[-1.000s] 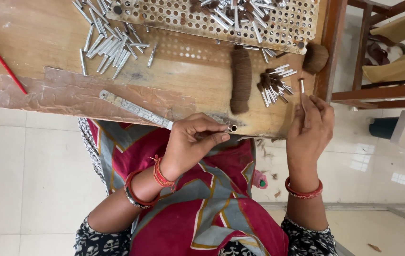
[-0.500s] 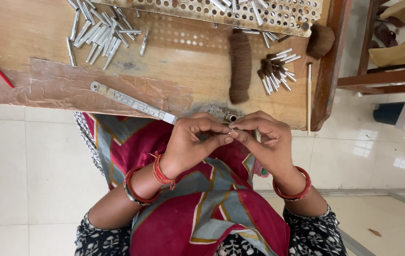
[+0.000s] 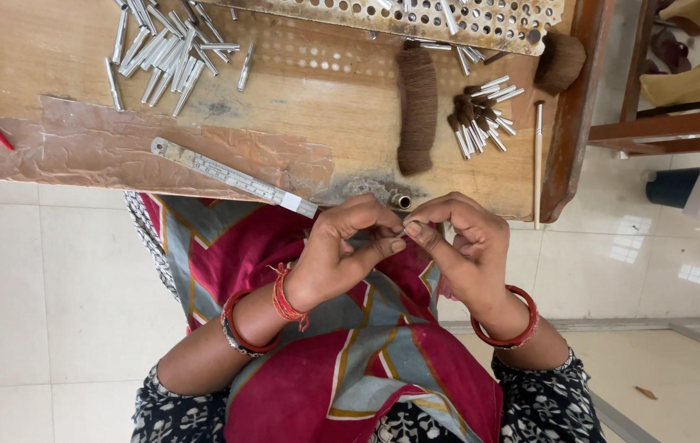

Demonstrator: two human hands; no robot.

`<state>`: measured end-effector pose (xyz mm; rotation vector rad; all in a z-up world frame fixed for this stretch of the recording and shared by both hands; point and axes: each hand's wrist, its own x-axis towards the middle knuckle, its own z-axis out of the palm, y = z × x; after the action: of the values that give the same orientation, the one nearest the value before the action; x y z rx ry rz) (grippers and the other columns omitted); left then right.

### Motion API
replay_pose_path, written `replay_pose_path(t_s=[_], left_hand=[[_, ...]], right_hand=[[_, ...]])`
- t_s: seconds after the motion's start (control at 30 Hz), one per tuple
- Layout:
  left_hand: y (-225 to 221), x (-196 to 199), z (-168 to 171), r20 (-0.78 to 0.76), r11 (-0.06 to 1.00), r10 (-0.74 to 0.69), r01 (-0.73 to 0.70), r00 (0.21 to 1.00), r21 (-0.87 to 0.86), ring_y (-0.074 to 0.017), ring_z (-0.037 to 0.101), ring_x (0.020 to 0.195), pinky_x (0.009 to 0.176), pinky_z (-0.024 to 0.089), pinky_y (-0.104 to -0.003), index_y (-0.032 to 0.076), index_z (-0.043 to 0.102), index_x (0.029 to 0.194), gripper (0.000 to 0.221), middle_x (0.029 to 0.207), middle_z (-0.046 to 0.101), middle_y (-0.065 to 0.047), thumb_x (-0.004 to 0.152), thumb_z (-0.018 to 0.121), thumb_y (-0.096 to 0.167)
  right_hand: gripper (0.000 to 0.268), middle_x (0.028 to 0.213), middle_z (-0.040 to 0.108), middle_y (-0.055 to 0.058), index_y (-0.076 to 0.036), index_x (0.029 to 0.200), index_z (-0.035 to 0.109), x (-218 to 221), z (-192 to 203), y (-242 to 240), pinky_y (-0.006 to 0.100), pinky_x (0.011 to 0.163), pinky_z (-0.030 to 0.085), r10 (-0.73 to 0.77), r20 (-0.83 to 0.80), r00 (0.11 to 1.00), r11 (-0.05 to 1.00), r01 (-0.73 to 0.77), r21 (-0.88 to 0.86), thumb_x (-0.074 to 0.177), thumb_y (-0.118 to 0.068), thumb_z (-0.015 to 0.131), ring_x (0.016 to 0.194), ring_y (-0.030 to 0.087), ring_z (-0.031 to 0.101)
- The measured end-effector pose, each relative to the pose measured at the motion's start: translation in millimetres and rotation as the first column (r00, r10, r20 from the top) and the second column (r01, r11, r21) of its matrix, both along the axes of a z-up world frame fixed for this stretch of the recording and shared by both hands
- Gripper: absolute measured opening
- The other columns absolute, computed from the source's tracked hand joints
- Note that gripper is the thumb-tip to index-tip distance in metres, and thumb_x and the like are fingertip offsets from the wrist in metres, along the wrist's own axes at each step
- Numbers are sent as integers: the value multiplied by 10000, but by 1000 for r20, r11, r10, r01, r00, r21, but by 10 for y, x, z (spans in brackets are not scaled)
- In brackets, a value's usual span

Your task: Assembling small metal tubes with fiber bristles at a workbench.

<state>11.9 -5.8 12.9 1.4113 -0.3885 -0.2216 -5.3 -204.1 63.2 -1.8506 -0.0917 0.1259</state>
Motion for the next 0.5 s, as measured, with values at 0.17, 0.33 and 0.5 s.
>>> replay_pose_path(t_s=[0.17,0.33,0.5], left_hand=[[0,-10,-17,9,999,-14,14,1000,-35,-153,642,847,779,529,-290,51,676,1018,212,908,633,-45,872,799,-41],[28,-10,-16,19,999,-28,29,999,-34,-152,653,834,762,529,-289,55,688,1034,218,898,634,-46,872,799,-40],[44,-53,-66,45,1000,26,-26,999,-2,-159,651,843,766,524,-295,41,709,1010,204,903,662,-56,868,822,-53]], right_hand=[[52,978,715,91,39,960,698,-25,6,56,240,801,512,-31,26,999,999,32,-28,924,57,729,899,114,655],[44,978,706,87,40,964,700,-54,-24,73,237,804,501,-50,14,999,999,50,-17,933,60,723,898,112,642],[55,994,699,79,24,974,692,-46,-68,49,248,835,496,-23,26,999,999,24,-32,944,53,728,925,113,630]])
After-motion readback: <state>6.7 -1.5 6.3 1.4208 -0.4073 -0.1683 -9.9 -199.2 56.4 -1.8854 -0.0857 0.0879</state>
